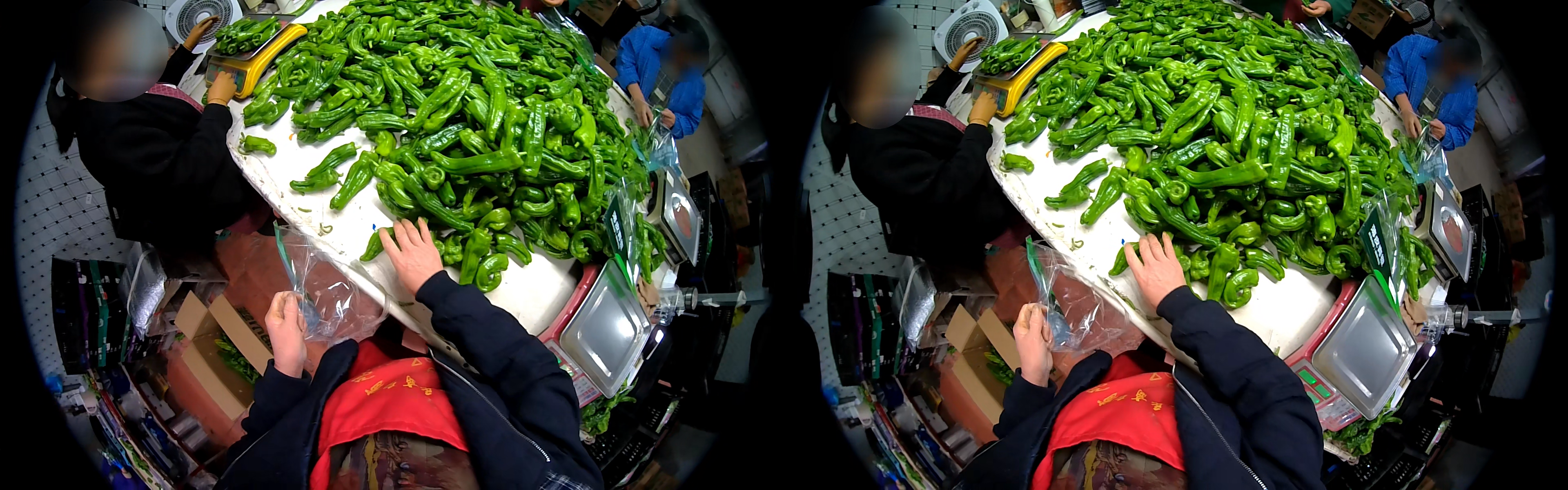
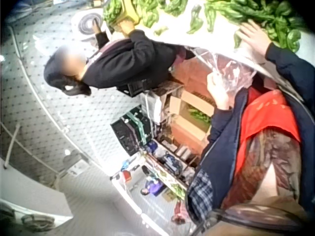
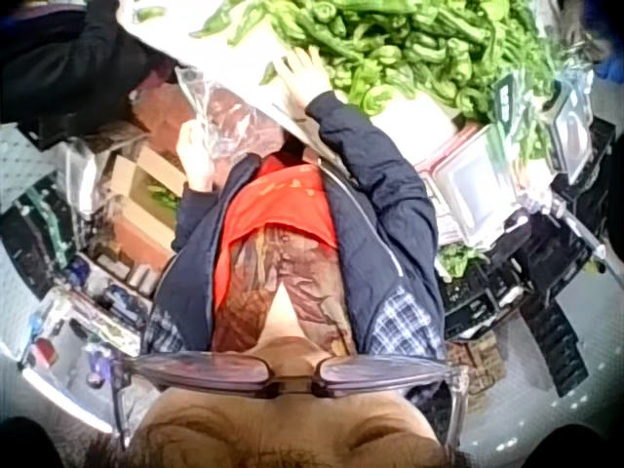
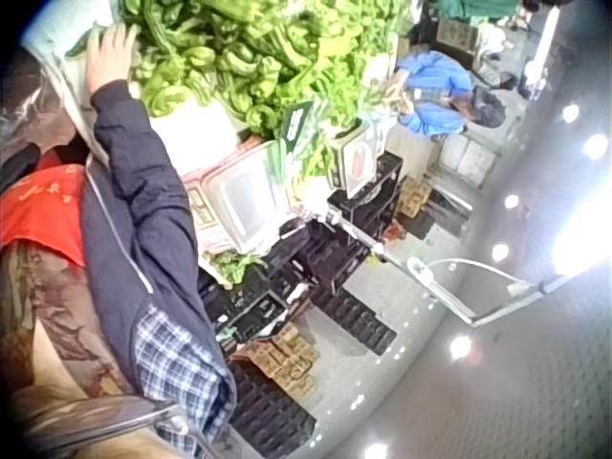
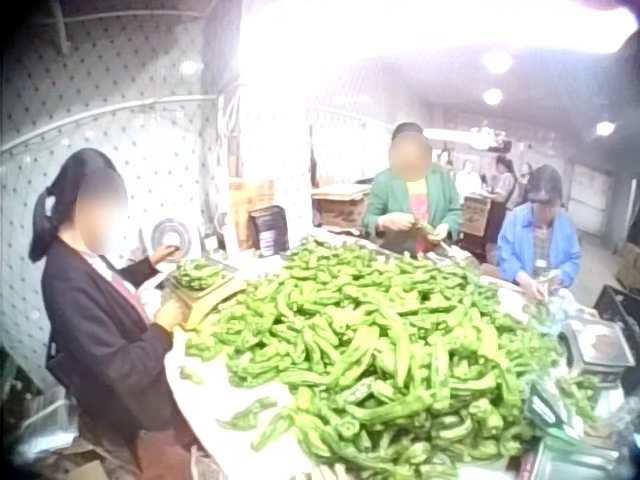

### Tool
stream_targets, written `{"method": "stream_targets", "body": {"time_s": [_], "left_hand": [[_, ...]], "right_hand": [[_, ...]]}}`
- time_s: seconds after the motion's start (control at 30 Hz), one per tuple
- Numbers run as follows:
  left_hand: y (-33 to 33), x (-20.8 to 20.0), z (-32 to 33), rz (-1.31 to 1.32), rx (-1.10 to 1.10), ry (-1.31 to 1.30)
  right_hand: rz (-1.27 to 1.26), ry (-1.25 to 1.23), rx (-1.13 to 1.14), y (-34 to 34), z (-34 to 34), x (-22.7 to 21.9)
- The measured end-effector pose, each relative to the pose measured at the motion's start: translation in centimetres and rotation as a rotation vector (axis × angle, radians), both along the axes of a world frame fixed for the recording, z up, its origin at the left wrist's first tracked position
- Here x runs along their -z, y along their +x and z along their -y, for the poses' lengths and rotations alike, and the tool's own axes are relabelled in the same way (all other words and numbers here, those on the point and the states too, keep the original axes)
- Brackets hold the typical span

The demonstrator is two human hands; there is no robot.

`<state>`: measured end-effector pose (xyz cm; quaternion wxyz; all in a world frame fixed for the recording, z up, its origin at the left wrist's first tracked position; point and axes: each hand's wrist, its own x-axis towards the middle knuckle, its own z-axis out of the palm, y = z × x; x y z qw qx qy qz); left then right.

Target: The person selects green peppers from a large pile on a table, places them on a digital scale, and then transfers them into a clear plastic bag. The person repeats this process, filling multiple bags with peppers.

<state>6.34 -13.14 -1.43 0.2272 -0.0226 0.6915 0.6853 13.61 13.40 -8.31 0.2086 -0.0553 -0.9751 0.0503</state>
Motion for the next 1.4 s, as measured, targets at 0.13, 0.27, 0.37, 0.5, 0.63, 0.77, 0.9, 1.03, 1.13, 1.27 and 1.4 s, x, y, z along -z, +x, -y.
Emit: {"method": "stream_targets", "body": {"time_s": [0.13, 0.27, 0.37, 0.5, 0.63, 0.77, 0.9, 1.03, 1.13, 1.27, 1.4], "left_hand": [[-1.1, -0.7, -0.2, 0.042, -0.012, 0.063], [-1.3, -0.2, -0.5, 0.011, -0.017, 0.054], [-1.1, -0.5, -1.8, 0.013, 0.002, 0.067], [-0.2, -0.1, -3.2, -0.006, 0.044, 0.042], [0.9, -0.1, -5.4, 0.017, 0.104, 0.032], [1.9, 0.6, -7.3, -0.002, 0.179, -0.021], [2.8, 2.2, -8.6, -0.073, 0.265, -0.077], [3.3, 2.5, -9.5, -0.099, 0.273, -0.111], [4.4, 1.8, -10.0, -0.22, 0.266, -0.126], [6.2, -0.6, -9.8, -0.363, 0.343, -0.124], [7.6, -1.2, -8.8, -0.632, 0.532, -0.225]], "right_hand": [[0.082, 0.027, -0.005, -0.8, 0.5, 2.3], [0.067, -0.192, -0.087, 0.6, 0.1, 2.4], [-0.131, -0.562, 0.01, 2.4, 0.3, 0.0], [-0.302, -1.827, 0.362, 5.2, -0.3, -1.4], [-0.24, -2.467, 0.065, 10.0, -2.9, -2.1], [-0.231, -2.595, 0.188, 12.7, -3.0, -1.9], [-0.261, -2.519, 0.227, 14.3, -2.8, -2.0], [-0.02, -2.232, 0.095, 15.9, -1.7, -5.0], [0.432, -1.845, -0.063, 16.0, -0.8, -7.4], [0.468, -1.404, -0.101, 13.0, 2.1, -5.6], [0.218, -1.253, 0.027, 9.5, 4.8, -3.8]]}}
